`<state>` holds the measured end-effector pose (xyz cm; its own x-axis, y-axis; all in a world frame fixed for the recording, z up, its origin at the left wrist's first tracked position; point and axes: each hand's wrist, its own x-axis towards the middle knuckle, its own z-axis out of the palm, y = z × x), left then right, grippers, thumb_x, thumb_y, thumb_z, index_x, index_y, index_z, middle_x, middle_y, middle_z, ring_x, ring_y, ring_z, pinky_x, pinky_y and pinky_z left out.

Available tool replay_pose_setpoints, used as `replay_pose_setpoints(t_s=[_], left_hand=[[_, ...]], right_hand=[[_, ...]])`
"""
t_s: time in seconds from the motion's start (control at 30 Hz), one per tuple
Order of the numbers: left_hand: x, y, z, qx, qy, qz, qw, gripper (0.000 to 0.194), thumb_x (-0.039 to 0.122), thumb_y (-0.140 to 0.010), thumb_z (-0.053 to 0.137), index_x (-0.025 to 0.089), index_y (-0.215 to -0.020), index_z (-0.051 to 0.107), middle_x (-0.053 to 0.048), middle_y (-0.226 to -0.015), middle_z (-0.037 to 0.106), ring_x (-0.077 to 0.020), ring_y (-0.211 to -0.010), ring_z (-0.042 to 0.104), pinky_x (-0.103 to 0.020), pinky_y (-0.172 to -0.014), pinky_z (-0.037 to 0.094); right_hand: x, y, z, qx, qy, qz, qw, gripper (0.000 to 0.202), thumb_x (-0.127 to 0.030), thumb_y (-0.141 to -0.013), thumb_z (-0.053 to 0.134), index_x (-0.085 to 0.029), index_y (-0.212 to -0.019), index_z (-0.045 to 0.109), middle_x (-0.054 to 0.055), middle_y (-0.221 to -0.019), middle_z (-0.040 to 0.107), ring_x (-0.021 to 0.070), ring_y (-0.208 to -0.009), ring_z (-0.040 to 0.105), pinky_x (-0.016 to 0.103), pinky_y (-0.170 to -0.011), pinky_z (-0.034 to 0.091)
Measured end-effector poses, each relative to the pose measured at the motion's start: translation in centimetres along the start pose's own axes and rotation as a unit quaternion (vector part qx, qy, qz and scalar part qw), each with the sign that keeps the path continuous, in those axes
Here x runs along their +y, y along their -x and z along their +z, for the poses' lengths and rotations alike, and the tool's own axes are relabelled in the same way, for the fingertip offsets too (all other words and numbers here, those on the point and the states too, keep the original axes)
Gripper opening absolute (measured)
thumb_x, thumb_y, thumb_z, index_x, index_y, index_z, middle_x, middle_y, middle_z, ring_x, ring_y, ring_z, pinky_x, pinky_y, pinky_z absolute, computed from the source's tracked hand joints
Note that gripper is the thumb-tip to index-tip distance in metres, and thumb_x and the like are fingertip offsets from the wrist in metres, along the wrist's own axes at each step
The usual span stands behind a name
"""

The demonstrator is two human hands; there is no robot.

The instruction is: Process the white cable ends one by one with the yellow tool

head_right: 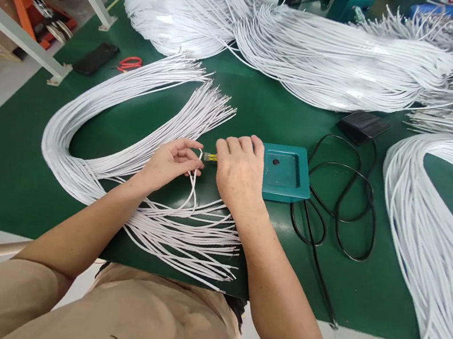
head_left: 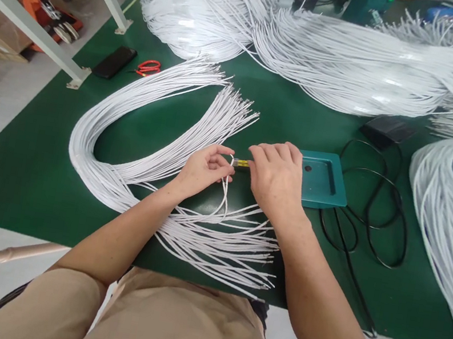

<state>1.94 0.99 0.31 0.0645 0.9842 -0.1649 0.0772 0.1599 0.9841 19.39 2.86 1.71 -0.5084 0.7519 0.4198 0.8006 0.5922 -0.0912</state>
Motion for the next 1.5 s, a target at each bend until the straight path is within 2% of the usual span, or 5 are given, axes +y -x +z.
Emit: replay_pose_setpoints(t_s=[0.23,0.77,0.93,1.07,1.5], left_hand=[[-1.7,-1.0,-0.3,0.02,-0.064,0.027,0.997,0.036,0.021,-0.072,0.069,0.017,-0.106,0.058,0.0,-0.073,0.069,-0.014,-0.064,0.069,-0.025,-0.067,0.052],[-2.9,-1.2,-0.8,0.007,-0.179,0.069,0.981,0.032,0.021,-0.073,0.067,0.02,-0.105,0.063,0.0,-0.072,0.072,-0.0154,-0.064,0.068,-0.03,-0.071,0.052],[-2.8,-1.2,-0.6,0.005,-0.154,0.045,0.987,0.034,0.022,-0.074,0.067,0.018,-0.107,0.062,-0.001,-0.074,0.072,-0.0161,-0.066,0.07,-0.031,-0.073,0.054],[-3.0,-1.3,-0.7,0.001,-0.115,0.036,0.993,0.034,0.024,-0.073,0.068,0.018,-0.107,0.063,-0.002,-0.075,0.073,-0.0166,-0.067,0.07,-0.03,-0.072,0.054],[-1.8,-0.4,-1.7,-0.014,-0.017,0.047,0.999,0.058,0.027,-0.071,0.074,0.017,-0.125,0.056,-0.001,-0.078,0.07,-0.015,-0.071,0.069,-0.029,-0.074,0.055]], right_hand=[[1.2,-0.3,0.4,-0.077,-0.024,0.02,0.997,0.015,-0.012,-0.085,0.048,-0.017,-0.084,0.061,0.007,-0.075,0.067,0.0227,-0.077,0.054,0.041,-0.098,0.033],[1.4,-0.6,0.7,-0.062,-0.038,0.025,0.997,0.024,-0.003,-0.079,0.044,-0.02,-0.075,0.06,0.005,-0.062,0.057,0.0219,-0.071,0.051,0.044,-0.102,0.038],[1.8,0.0,0.0,-0.049,-0.016,0.038,0.998,0.013,-0.015,-0.085,0.051,-0.018,-0.09,0.063,0.01,-0.089,0.068,0.0267,-0.099,0.055,0.057,-0.11,0.023],[2.6,0.7,-0.2,-0.001,0.054,0.146,0.988,0.028,-0.022,-0.089,0.05,-0.012,-0.113,0.059,0.021,-0.13,0.055,0.0366,-0.126,0.042,0.068,-0.106,0.016],[4.2,0.8,-1.7,0.07,-0.055,0.22,0.971,0.03,-0.036,-0.092,0.047,-0.018,-0.107,0.066,0.012,-0.113,0.069,0.031,-0.11,0.057,0.054,-0.105,0.03]])
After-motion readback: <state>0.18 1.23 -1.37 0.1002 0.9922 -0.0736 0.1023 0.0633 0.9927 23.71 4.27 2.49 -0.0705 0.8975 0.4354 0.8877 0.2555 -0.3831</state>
